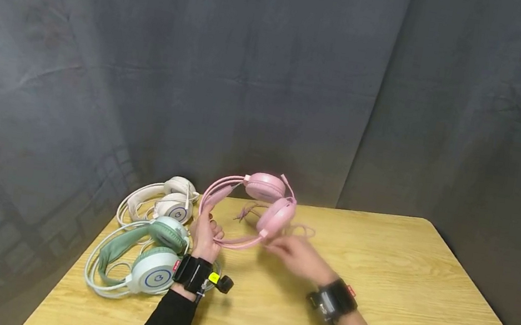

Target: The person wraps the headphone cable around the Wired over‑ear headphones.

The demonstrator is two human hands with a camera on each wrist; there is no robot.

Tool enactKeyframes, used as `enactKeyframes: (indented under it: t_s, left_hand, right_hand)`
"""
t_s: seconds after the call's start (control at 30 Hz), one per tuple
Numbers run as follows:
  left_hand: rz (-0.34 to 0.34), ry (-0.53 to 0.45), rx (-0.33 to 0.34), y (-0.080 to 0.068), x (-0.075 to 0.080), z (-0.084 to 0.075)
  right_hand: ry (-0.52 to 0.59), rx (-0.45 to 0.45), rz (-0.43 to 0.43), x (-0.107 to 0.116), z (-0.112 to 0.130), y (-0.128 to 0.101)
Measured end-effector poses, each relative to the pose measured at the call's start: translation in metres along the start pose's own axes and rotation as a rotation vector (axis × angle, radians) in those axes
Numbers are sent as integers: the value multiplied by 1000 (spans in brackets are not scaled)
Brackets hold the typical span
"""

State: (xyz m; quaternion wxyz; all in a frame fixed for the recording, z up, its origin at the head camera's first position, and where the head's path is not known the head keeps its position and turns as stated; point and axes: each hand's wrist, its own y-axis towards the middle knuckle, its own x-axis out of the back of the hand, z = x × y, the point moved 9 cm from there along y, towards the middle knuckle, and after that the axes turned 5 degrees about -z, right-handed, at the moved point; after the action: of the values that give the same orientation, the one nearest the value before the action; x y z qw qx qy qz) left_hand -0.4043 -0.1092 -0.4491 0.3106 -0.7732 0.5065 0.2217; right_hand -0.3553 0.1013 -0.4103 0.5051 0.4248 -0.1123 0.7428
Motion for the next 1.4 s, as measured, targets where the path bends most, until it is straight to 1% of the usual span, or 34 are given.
enactKeyframes:
  t_s: [0.13, 0.2, 0.33, 0.4, 0.47, 0.53, 0.57, 0.63, 0.7, 0.77, 0.83, 0.9, 0.97, 1.07, 1.2, 1.27, 1.4]
  left_hand:
    - [48, 59, 6, -1, -8, -1]
    - [37, 76, 13, -1, -7, -1]
    - [60, 120, 17, 2, -6, 0]
    - [89, 157, 13, 3, -9, 2]
    - [102, 194, -16, 3, -10, -1]
    - [110, 226, -44, 4, -11, -5]
    - [113, 234, -59, 4, -11, -7]
    - [106, 244, -90, 4, -11, -11]
    - [104, 257, -104, 3, -11, -13]
    - [98, 264, -120, 2, -11, -15]
    - [90, 268, -131, 1, -11, -18]
    - [71, 244, -131, 2, -10, -19]
    - [50, 215, -132, 2, -8, -20]
    - [20, 179, -136, 2, -6, -20]
    - [4, 195, -161, -2, -8, -18]
    - [1, 211, -167, -3, -10, -16]
    - [28, 230, -153, -4, -12, -12]
  right_hand:
    - [-15, -3, -18, 8, 4, -3]
    - [-20, 13, -19, 9, 7, -5]
    - [-38, 31, 1, 8, 14, -9]
    - [-35, 30, 5, 9, 16, -10]
    - [-30, 43, -18, 12, 21, -10]
    - [-4, 104, -50, 17, 29, -9]
    - [-10, 127, -73, 21, 32, -9]
    - [-58, 162, -119, 30, 37, -9]
    - [-122, 157, -146, 38, 38, -9]
    - [-230, 89, -162, 47, 32, -10]
    - [-301, 37, -165, 58, 28, -9]
    - [-349, 8, -172, 70, 26, -6]
    - [-368, 4, -170, 81, 27, -3]
    - [-386, 50, -143, 89, 34, 3]
    - [-445, 162, -130, 91, 53, 10]
    - [-485, 222, -150, 92, 63, 14]
    - [-552, 310, -223, 97, 78, 20]
